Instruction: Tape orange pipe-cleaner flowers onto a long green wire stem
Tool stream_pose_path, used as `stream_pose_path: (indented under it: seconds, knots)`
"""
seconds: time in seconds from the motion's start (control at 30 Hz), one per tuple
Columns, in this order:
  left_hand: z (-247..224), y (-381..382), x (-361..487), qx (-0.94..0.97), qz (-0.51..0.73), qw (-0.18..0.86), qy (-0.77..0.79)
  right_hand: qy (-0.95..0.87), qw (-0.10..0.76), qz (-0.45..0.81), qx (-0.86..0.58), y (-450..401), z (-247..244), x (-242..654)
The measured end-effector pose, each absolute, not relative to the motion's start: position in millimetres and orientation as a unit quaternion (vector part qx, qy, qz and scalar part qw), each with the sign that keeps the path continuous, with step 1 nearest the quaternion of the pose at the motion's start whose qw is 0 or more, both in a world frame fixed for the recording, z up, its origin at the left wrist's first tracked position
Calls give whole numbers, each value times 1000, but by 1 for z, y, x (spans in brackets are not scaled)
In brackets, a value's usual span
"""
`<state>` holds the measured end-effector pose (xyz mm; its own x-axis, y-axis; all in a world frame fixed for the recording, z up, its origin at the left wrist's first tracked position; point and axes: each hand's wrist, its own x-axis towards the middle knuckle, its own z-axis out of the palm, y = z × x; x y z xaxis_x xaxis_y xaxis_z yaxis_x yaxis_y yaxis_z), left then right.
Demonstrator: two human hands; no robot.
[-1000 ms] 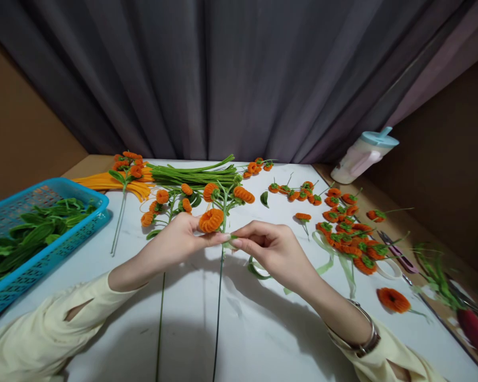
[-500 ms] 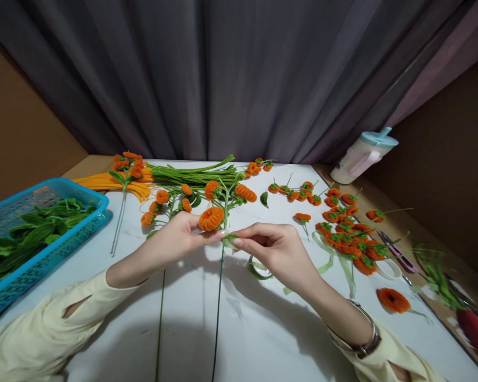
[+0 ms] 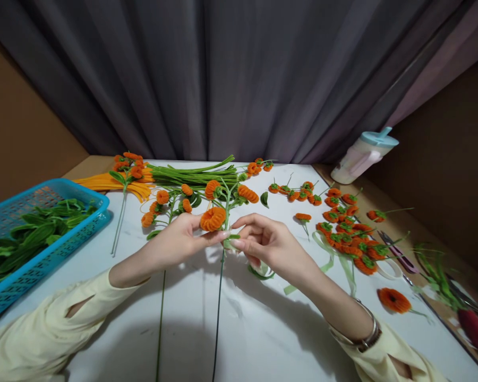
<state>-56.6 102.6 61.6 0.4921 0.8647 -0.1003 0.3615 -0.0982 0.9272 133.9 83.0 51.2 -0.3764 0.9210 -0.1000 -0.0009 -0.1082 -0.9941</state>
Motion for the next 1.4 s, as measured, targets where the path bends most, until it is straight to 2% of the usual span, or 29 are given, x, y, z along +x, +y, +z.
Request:
stream_pose_path:
  seconds: [0.13, 0.23, 0.5, 1.03, 1.4]
  knots:
    - [62, 102, -55, 705, 255, 492, 443, -494, 323, 702, -398, 84, 53, 133]
    - [63, 102, -55, 708, 256, 483, 447, -502, 305, 699, -408, 83, 52, 132]
    - [65, 100, -53, 713, 257, 490, 431, -514, 311, 693, -399, 84, 49, 136]
    - [65, 97, -52, 762, 262, 432, 406, -541, 319, 692, -355, 87, 46, 135]
    - [62, 94, -54, 739, 228, 472, 423, -536, 314, 716, -318, 89, 46, 137]
